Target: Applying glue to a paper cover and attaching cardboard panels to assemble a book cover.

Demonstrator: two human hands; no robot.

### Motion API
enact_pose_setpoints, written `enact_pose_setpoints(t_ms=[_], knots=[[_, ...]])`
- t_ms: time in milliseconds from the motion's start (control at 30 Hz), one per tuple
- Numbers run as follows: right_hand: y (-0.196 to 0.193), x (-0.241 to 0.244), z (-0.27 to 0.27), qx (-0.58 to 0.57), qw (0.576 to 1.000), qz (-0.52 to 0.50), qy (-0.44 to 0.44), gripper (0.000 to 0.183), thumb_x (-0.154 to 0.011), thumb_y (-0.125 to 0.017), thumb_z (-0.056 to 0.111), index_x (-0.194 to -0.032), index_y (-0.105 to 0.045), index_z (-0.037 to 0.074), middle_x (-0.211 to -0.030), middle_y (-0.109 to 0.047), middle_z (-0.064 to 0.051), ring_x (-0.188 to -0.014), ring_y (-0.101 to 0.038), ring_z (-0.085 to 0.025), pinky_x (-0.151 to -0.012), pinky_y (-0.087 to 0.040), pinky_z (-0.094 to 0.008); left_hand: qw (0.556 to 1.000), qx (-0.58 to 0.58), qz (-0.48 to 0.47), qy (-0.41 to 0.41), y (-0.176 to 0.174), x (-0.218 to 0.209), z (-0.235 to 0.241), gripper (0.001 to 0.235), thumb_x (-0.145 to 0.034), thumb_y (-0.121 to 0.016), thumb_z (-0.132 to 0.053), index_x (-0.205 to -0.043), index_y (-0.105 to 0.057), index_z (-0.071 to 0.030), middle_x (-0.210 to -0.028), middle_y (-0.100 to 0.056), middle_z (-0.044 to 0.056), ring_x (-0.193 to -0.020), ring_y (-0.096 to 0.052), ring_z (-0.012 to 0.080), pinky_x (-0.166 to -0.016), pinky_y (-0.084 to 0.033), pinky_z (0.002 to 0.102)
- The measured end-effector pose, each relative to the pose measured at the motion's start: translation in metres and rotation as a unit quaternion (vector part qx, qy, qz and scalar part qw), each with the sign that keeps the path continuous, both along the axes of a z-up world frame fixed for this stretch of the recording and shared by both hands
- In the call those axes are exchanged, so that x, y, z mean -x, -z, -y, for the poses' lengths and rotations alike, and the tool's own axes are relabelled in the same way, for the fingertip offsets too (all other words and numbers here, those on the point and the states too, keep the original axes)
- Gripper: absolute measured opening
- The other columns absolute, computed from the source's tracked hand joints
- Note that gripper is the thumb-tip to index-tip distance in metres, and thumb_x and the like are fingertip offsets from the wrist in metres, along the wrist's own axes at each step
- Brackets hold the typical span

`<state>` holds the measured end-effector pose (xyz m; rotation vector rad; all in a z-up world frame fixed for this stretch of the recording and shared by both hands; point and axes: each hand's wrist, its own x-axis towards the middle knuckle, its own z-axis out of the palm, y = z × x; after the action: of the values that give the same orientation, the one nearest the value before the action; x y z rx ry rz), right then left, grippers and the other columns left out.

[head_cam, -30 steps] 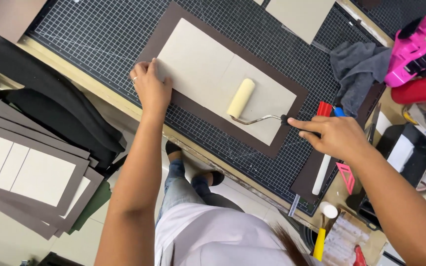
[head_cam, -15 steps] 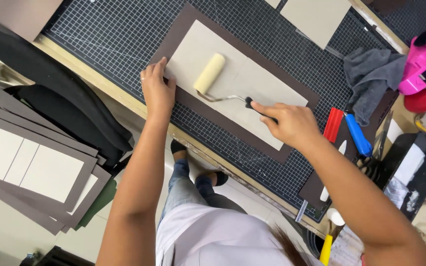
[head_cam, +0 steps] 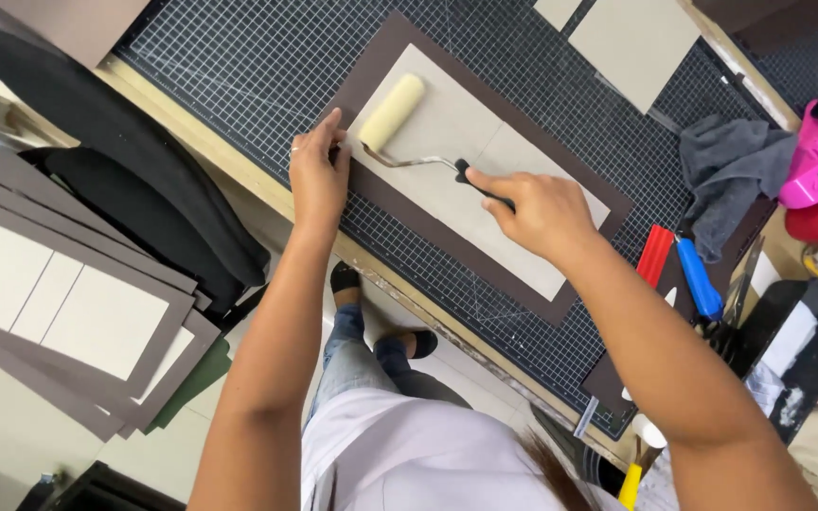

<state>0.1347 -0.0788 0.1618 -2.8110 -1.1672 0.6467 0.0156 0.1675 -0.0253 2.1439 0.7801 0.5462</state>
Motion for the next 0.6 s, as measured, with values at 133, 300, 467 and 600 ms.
enact_pose_setpoints(t_ms=[133,300,467,600], knots=[[-0.046,0.005,0.005,0.084,0.996,0.002,-0.007,0.041,-0.099,-0.061,0.034,-0.139,-0.067,0.039,-0.099,-0.081,-0.005,-0.093,-0.077,-0.029,-0.083,-0.057,-0.040,0.999,0.030,0.011,-0.034,0.003,-0.001,0.000,0.061,-0.089,-0.078,0.001,-0.145,-0.057,-0.014,-0.104,-0.073,0.002,-0.110,-0.065,0.0199,-0.103,-0.057,0.034],[-0.044,0.002,-0.023,0.111,0.994,-0.004,-0.004,0.040,-0.099,-0.061,0.032,-0.137,-0.070,0.035,-0.104,-0.081,-0.007,-0.098,-0.077,-0.031,-0.087,-0.055,-0.041,0.997,0.068,0.005,-0.044,-0.010,0.001,0.003,0.059,-0.091,-0.075,0.000,-0.144,-0.058,-0.018,-0.101,-0.072,-0.001,-0.108,-0.067,0.0160,-0.104,-0.058,0.032],[-0.029,-0.002,-0.042,0.059,0.998,-0.011,-0.018,0.039,-0.099,-0.061,0.031,-0.137,-0.070,0.033,-0.101,-0.080,-0.009,-0.095,-0.076,-0.032,-0.083,-0.055,-0.041,0.994,0.089,-0.022,-0.067,-0.017,0.003,-0.001,0.059,-0.093,-0.075,-0.003,-0.146,-0.056,-0.021,-0.101,-0.067,-0.001,-0.105,-0.070,0.0154,-0.101,-0.059,0.033],[-0.056,0.001,-0.037,0.111,0.994,-0.009,-0.020,0.040,-0.099,-0.062,0.030,-0.138,-0.070,0.034,-0.103,-0.081,-0.009,-0.095,-0.078,-0.030,-0.084,-0.056,-0.039,0.991,0.101,-0.008,-0.085,-0.017,0.007,-0.003,0.064,-0.093,-0.075,-0.002,-0.149,-0.051,-0.020,-0.100,-0.064,-0.001,-0.103,-0.071,0.0171,-0.102,-0.060,0.034]])
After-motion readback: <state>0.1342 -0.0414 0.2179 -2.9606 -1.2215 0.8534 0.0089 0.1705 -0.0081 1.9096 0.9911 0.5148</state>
